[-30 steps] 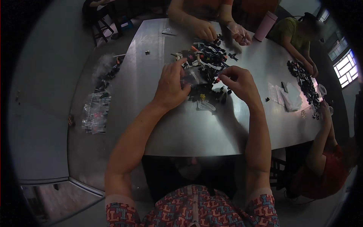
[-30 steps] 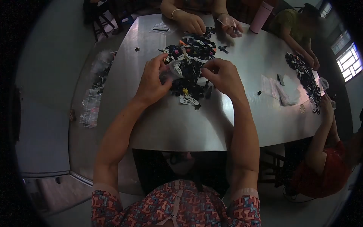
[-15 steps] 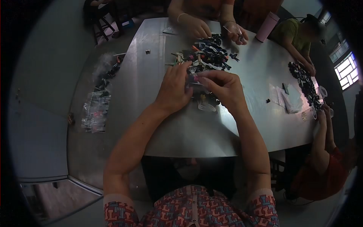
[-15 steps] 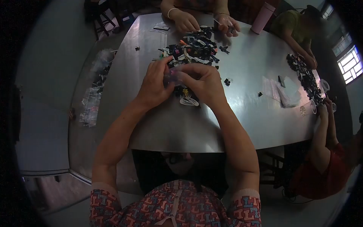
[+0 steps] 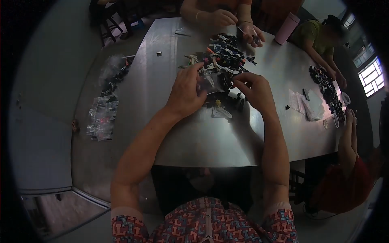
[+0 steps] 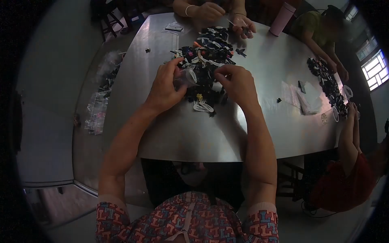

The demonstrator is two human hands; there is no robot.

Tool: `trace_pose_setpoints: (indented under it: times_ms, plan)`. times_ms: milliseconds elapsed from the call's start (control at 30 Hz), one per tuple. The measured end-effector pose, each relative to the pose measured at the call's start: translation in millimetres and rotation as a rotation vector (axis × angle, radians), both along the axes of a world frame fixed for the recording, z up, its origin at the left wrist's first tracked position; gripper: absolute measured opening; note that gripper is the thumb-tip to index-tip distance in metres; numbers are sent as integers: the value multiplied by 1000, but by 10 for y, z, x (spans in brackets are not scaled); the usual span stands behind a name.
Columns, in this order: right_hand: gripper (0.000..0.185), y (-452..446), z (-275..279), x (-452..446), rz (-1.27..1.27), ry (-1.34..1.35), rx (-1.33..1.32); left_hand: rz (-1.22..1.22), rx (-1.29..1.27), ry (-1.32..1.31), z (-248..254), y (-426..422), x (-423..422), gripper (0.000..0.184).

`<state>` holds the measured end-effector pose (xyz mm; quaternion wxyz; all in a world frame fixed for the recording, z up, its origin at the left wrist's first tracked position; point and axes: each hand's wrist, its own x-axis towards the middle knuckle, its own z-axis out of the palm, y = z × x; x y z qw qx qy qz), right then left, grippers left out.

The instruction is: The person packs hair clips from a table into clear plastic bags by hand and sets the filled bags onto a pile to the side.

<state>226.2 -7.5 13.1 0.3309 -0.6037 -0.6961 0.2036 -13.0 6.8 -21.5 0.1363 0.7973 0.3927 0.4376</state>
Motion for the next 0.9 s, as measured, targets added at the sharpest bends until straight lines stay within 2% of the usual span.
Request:
trace_pose_setpoints:
  times_ms: [33,133,233,467,533,633,900]
  plan:
    - [17,-8,-9,5,-24,-170,39,-2,-1,-1,-3,8,-1,70]
    - [18,60,-175,102,-35,-313,49,14,-47,-9,-10,4,-5,69]
    - [21,72,-109,164,-99,-188,13,8,-25,-29,-22,10,-10,68]
    - [26,58,-190,50,-58,-196,66,13,-32,-11,0,-2,-5,68]
    - [26,67,-236,10,-38,-332,95,10,-52,-11,-4,-1,-11,68]
    - [22,66,-184,18,-25,-297,-10,2,-33,-19,-28,17,-12,68]
    - [16,86,-184,131,-29,-208,53,22,-38,0,-29,12,-21,67]
